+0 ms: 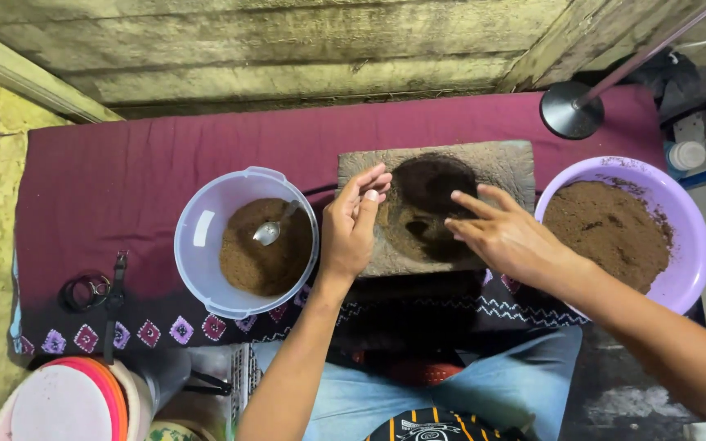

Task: Mixing a brown powdered substance in a bowl and a stone mortar using a spoon and a pestle.

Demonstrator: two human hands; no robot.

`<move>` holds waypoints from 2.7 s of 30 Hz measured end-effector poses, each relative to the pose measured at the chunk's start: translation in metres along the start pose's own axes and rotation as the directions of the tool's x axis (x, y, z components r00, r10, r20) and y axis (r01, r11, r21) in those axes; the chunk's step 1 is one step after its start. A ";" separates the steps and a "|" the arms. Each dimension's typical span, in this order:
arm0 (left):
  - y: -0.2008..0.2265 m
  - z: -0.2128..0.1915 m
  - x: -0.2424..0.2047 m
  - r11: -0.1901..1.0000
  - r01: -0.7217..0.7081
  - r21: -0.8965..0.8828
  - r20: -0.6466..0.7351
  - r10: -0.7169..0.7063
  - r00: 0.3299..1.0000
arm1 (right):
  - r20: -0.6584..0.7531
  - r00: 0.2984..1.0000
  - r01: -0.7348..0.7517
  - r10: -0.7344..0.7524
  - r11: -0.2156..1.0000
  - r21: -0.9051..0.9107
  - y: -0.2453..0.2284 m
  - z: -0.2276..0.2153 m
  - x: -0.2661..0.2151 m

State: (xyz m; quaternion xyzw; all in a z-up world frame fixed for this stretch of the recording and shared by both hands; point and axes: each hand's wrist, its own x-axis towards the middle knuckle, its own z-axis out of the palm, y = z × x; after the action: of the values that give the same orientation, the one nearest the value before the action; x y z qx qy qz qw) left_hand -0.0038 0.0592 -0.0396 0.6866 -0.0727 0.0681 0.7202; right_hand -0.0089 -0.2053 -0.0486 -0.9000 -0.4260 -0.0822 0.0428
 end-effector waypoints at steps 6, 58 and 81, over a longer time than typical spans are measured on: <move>0.004 0.000 -0.001 1.000 -0.015 0.024 0.002 0.015 1.000 | 0.002 0.997 0.083 -0.083 0.996 -0.027 0.008 0.008 -0.003; -0.036 0.005 0.018 0.896 0.112 0.429 -0.023 -0.113 0.993 | 0.111 0.481 -0.564 0.870 0.210 0.799 -0.093 -0.009 0.008; -0.035 0.283 -0.049 0.874 -0.147 0.464 0.503 -0.123 0.856 | -0.260 0.176 -0.724 0.950 0.303 0.620 -0.030 -0.017 -0.288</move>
State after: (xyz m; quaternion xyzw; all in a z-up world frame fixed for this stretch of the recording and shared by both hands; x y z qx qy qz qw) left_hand -0.0483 -0.2253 -0.0699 0.8373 -0.2482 -0.0983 0.4772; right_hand -0.2131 -0.4076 -0.0851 -0.8762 0.1865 -0.2400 0.3740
